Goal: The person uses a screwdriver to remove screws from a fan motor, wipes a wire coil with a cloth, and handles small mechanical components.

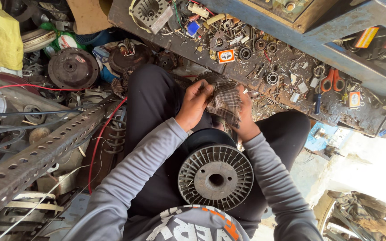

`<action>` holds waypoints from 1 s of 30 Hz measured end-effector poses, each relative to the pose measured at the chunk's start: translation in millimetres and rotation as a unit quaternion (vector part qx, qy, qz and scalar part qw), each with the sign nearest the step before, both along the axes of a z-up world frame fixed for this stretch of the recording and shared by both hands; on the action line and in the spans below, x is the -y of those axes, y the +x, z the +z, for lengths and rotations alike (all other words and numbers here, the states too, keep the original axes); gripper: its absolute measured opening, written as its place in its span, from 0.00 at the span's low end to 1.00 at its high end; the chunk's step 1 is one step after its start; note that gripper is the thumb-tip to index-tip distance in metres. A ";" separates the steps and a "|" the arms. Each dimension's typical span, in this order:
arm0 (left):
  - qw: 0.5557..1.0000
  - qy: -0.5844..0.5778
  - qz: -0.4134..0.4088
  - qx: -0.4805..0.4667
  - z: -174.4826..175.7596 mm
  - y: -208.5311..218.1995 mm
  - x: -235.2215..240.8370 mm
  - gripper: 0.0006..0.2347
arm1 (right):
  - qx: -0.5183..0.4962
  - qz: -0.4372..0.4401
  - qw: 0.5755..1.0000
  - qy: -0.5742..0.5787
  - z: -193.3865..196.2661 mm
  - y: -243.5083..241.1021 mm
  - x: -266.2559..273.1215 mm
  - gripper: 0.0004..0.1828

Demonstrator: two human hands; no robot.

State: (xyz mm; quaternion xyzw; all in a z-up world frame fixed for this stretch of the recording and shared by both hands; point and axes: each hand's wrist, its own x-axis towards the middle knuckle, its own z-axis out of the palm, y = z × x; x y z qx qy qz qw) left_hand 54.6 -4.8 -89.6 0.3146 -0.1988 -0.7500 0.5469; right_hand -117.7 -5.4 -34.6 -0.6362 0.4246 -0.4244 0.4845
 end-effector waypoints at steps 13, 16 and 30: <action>0.991 -0.005 -0.067 0.111 -10.6 0.0 1.1 0.09 | -0.280 0.179 0.840 -0.429 -31.0 -54.1 37.0 0.13; 0.979 -0.037 -0.065 0.189 -15.2 -1.1 4.5 0.10 | -0.311 0.186 0.819 -0.446 -29.9 -53.6 35.1 0.13; 0.992 0.030 -0.096 0.069 21.6 9.8 11.3 0.15 | -0.224 -0.264 0.936 -0.056 -30.4 -70.5 -15.7 0.10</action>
